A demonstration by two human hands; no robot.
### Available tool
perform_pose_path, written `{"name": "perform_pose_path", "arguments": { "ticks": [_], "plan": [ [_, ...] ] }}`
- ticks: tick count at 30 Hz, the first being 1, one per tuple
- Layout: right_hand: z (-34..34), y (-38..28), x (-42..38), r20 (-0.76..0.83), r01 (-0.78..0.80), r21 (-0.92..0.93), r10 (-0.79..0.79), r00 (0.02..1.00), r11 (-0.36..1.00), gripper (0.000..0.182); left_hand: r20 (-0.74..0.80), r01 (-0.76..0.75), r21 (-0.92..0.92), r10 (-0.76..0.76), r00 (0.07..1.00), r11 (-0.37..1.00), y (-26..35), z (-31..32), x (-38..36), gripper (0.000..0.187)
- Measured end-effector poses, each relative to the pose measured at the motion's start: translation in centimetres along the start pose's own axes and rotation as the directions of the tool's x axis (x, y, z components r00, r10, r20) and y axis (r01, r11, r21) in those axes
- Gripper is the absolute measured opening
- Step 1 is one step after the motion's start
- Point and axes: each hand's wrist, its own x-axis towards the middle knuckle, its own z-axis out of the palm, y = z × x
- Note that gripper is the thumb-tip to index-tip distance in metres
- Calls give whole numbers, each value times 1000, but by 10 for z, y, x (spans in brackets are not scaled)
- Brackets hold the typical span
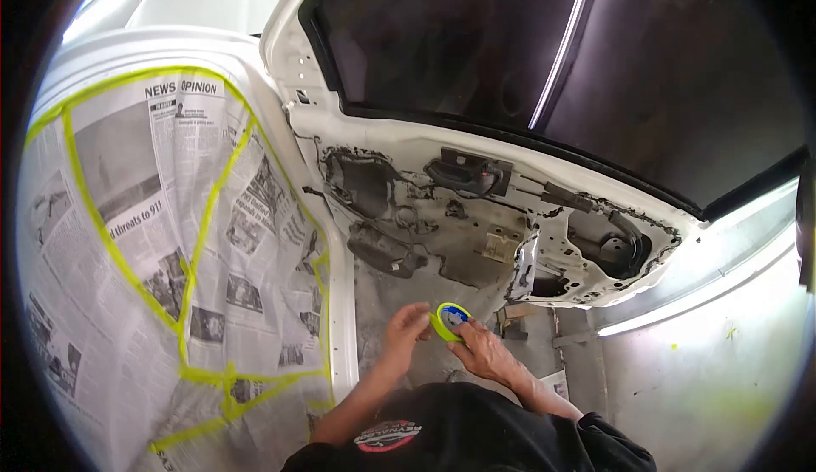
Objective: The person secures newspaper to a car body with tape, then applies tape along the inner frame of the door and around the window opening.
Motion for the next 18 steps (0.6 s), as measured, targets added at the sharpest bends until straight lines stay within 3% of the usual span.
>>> {"name": "perform_pose_path", "arguments": {
  "ticks": [2, 5, 8, 12, 15, 18],
  "plan": [
    [-10, 11, -5, 17, 21, -29, -21, 1000, 999, 27, -26, -95, 31, 96, 995, 995, 8, 13, -5, 23],
    [-25, 29, -12, 103, 48, -58, -42, 994, 997, 28, 49, -132, 231, 124, 991, 964, 2, 18, -2, 21],
    [-42, 37, -17, 87, 105, -43, -101, 991, 994, 28, 30, -94, 198, 89, 996, 976, -15, 28, 2, 22],
    [-68, 36, -23, 160, -8, 58, -2, 987, 998, 27, -41, -142, 204, 154, 987, 969, -18, 50, 1, 21],
    [-78, 42, -29, 125, -5, 134, -12, 992, 991, 28, -52, -192, 184, 204, 978, 964, -20, 56, 4, 21],
    [-86, 45, -35, 8, 120, 77, -121, 993, 990, 27, -21, -222, 185, 230, 973, 957, 6, 75, -4, 23]
  ]
}}
